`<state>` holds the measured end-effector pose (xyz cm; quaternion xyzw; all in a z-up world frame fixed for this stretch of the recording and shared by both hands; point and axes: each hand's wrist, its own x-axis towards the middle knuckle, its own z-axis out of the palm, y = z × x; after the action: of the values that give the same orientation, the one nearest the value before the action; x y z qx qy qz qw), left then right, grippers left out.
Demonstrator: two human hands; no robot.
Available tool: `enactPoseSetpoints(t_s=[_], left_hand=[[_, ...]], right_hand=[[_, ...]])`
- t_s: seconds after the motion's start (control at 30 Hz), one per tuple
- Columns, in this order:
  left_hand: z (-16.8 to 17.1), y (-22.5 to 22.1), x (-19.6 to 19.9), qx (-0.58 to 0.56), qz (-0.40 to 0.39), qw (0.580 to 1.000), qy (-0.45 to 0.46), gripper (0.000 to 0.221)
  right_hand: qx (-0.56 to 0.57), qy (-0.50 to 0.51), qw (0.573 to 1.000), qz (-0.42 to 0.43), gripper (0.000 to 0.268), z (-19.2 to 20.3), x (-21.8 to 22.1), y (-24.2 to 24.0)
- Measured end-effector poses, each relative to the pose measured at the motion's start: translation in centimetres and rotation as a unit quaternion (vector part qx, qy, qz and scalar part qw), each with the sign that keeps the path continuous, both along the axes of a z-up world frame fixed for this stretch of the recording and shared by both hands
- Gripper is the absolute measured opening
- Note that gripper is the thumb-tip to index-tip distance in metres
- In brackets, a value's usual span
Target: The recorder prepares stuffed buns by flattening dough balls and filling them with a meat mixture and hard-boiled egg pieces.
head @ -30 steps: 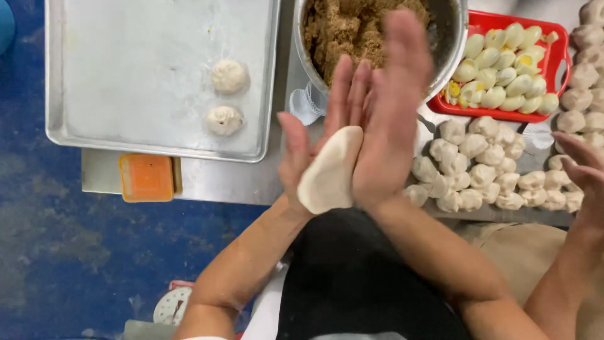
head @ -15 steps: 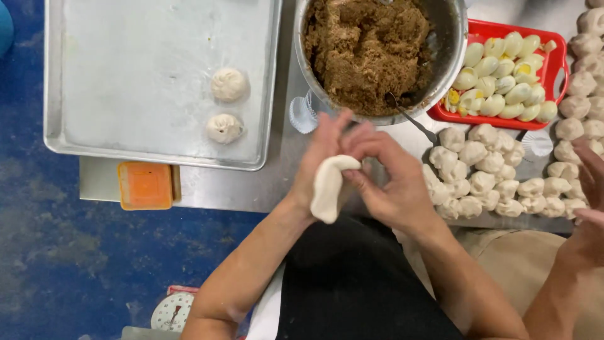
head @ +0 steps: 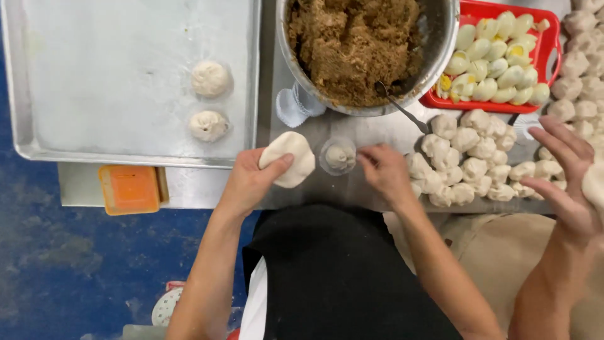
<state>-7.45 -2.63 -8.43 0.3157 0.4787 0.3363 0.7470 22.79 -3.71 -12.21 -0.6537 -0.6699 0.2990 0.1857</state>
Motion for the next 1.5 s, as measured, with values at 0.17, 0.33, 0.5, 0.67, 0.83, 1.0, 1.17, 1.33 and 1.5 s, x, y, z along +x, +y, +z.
enactPoseSetpoints(t_s=[0.17, 0.33, 0.5, 0.67, 0.83, 1.0, 1.17, 1.33, 1.5], left_hand=[[-0.4, -0.2, 0.4, -0.003, 0.031, 0.999, 0.020, 0.033], [-0.2, 0.1, 0.8, 0.004, 0.021, 0.998, 0.061, 0.034], [-0.4, -0.2, 1.2, 0.013, 0.031, 0.996, 0.078, 0.034], [-1.0, -0.9, 0.3, 0.034, -0.013, 0.991, 0.130, 0.039], [-1.1, -1.3, 0.0, 0.012, 0.034, 0.995, 0.088, 0.040], [-1.9, -2.2, 0.6, 0.010, 0.054, 0.997, 0.052, 0.039], [-1.1, -2.3, 1.4, 0.022, 0.027, 0.999, 0.024, 0.039], [-1.5, -1.8, 1.1, 0.022, 0.032, 0.999, 0.025, 0.040], [-4.1, -2.8, 1.3, -0.026, 0.068, 0.996, -0.048, 0.039]], right_hand=[[0.001, 0.000, 0.999, -0.036, 0.031, -3.5, -1.7, -1.9], [0.043, -0.044, 0.998, -0.031, 0.018, -5.1, -1.8, -2.2], [0.099, -0.089, 0.991, 0.027, 0.013, -6.2, -1.5, -2.3], [0.097, -0.096, 0.990, 0.034, 0.012, -6.7, -1.2, -2.3], [0.064, -0.038, 0.997, 0.031, 0.021, -4.6, -1.3, -2.4], [-0.015, 0.054, 0.998, 0.000, 0.038, -2.0, -2.1, -1.5], [0.045, -0.091, 0.993, 0.058, 0.012, -3.8, -1.5, -0.8], [0.070, -0.136, 0.982, 0.113, 0.012, -4.9, -0.9, -0.6], [0.054, -0.145, 0.979, 0.135, 0.012, -5.5, -1.0, -0.9]])
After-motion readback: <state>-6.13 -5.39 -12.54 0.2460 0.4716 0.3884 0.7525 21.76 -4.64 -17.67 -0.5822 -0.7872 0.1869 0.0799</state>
